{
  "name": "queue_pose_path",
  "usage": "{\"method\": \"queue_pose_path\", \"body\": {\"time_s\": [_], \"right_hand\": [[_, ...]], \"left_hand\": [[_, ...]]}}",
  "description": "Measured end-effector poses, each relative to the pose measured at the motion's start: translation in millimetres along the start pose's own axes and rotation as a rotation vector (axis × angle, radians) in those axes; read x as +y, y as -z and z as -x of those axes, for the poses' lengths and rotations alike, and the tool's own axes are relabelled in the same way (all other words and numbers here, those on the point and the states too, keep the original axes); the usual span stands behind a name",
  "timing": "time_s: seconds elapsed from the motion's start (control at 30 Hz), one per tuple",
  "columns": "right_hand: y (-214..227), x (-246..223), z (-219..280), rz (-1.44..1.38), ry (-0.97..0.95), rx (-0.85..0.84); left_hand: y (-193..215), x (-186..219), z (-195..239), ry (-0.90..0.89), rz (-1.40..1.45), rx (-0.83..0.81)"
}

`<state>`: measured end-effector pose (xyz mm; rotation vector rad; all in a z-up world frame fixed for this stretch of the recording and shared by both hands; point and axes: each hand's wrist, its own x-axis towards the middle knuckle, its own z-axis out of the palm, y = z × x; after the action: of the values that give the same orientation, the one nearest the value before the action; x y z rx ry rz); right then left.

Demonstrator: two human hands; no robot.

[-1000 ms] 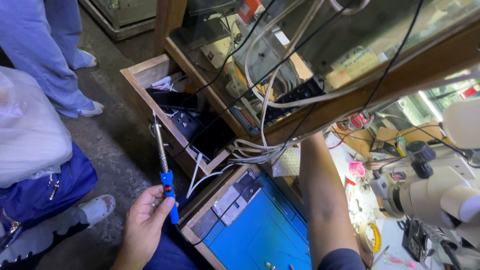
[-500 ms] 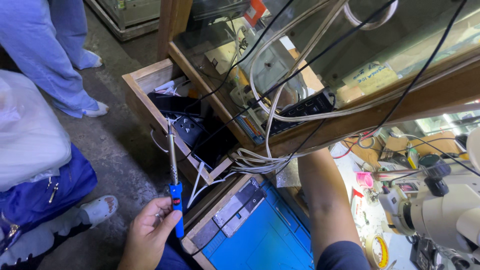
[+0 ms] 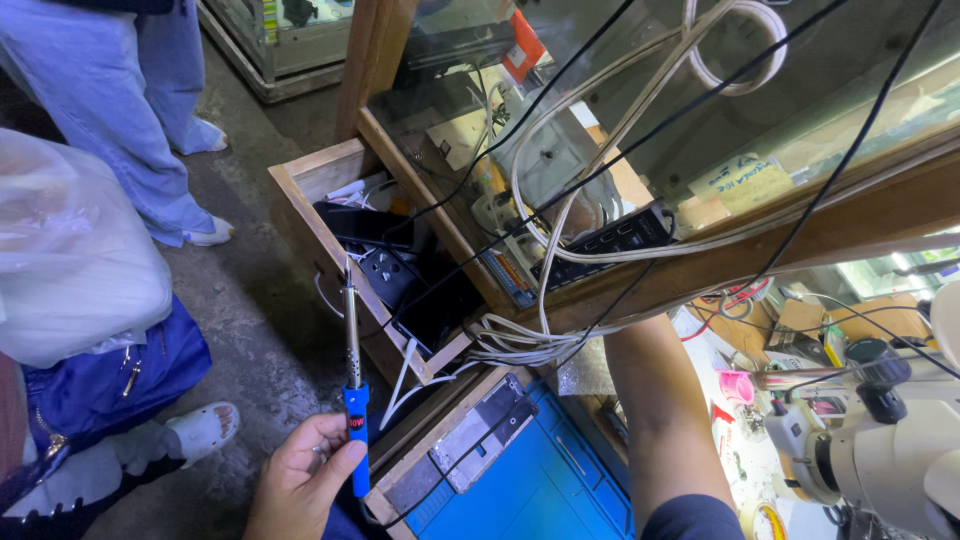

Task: The person sits on the floor at a low workbench and uses a soldering iron to work on a small electronic component. They then set the tool down and handle a small black object, turning it over in their hands.

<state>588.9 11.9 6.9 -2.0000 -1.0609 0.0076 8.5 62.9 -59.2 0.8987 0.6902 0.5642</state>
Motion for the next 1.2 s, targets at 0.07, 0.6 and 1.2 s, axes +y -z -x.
{"method": "queue_pose_path", "body": {"time_s": [0.07, 0.6, 1.2], "right_hand": [[0.3, 1.4, 1.3, 0.003, -0.006, -0.003], [0.5, -1.2, 24.1, 0.012, -0.035, 0.007], [45.0, -18.8, 55.6, 0.117, 0.067, -0.074]], "left_hand": [[3.3, -2.1, -0.4, 0.009, -0.005, -0.001], [25.8, -31.7, -6.8, -0.020, -0.144, 0.013], [-18.3, 27.5, 8.7, -0.065, -0.123, -0.005]]}}
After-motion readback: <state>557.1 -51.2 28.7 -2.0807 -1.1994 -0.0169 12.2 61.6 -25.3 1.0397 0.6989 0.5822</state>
